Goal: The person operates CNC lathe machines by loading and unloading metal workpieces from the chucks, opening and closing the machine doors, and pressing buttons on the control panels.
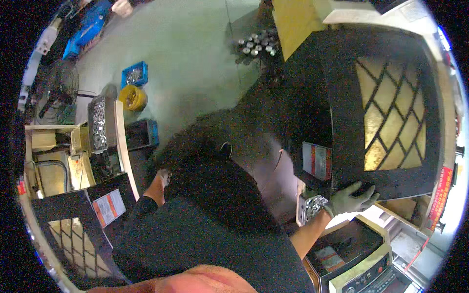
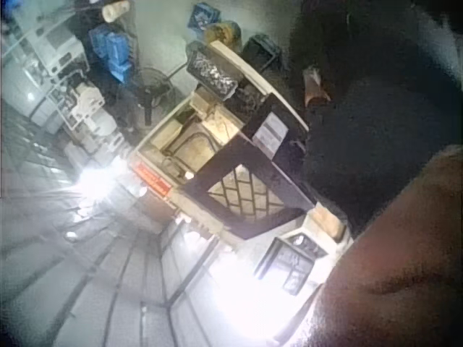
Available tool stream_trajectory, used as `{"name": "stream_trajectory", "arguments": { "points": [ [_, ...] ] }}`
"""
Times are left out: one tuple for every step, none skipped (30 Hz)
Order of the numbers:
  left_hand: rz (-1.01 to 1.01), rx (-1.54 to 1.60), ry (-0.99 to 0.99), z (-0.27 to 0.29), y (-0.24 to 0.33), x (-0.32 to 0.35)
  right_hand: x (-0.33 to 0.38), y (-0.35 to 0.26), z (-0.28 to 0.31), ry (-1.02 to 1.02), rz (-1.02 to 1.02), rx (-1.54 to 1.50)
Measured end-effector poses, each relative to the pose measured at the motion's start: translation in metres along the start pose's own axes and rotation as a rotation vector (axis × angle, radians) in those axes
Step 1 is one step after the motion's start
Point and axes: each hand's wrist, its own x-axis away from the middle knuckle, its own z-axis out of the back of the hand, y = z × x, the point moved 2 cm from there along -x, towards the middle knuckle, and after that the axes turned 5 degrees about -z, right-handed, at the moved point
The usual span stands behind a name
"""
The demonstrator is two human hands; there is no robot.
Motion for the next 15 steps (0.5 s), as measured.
{"name": "stream_trajectory", "arguments": {
  "points": [
    [0.051,0.086,0.031,0.013,-0.013,0.011,-0.002,-0.003,-0.005,0.021,0.005,-0.013],
    [0.099,0.168,0.066,0.028,-0.024,0.026,-0.002,-0.004,-0.007,0.04,0.008,-0.022],
    [0.141,0.248,0.101,0.041,-0.032,0.039,-0.003,0.0,-0.014,0.076,0.088,-0.017],
    [0.18,0.326,0.138,0.055,-0.037,0.053,-0.002,-0.004,-0.012,0.081,0.068,-0.013],
    [0.215,0.406,0.175,0.066,-0.037,0.067,-0.002,-0.002,-0.013,0.091,0.079,-0.013],
    [0.224,0.377,0.202,0.069,-0.027,0.071,-0.002,0.003,-0.014,0.105,0.086,-0.012],
    [0.227,0.391,0.19,0.06,-0.009,0.068,-0.002,0.004,-0.014,0.079,0.085,0.007],
    [0.242,0.406,0.17,0.047,0.012,0.061,-0.007,-0.001,-0.011,0.095,0.125,-0.006],
    [0.157,0.439,0.227,0.034,0.04,0.049,-0.01,-0.004,-0.014,0.114,0.155,-0.035],
    [0.051,0.467,0.281,0.017,0.079,0.039,-0.007,-0.002,-0.021,0.098,0.136,-0.03],
    [-0.066,0.397,0.209,-0.018,0.125,0.04,-0.004,-0.004,-0.02,0.092,0.137,-0.026],
    [-0.252,0.254,-0.071,-0.043,0.169,0.024,-0.008,-0.01,-0.015,0.075,0.143,-0.015],
    [-0.276,0.148,-0.067,-0.083,0.214,0.028,-0.007,-0.011,-0.011,0.073,0.139,0.017],
    [-0.665,-0.185,-0.121,-0.103,0.255,0.001,-0.01,-0.012,-0.014,0.052,0.139,-0.007],
    [-0.451,0.129,-0.087,-0.179,0.298,0.03,-0.006,-0.012,-0.012,0.049,0.145,0.001]
  ]
}}
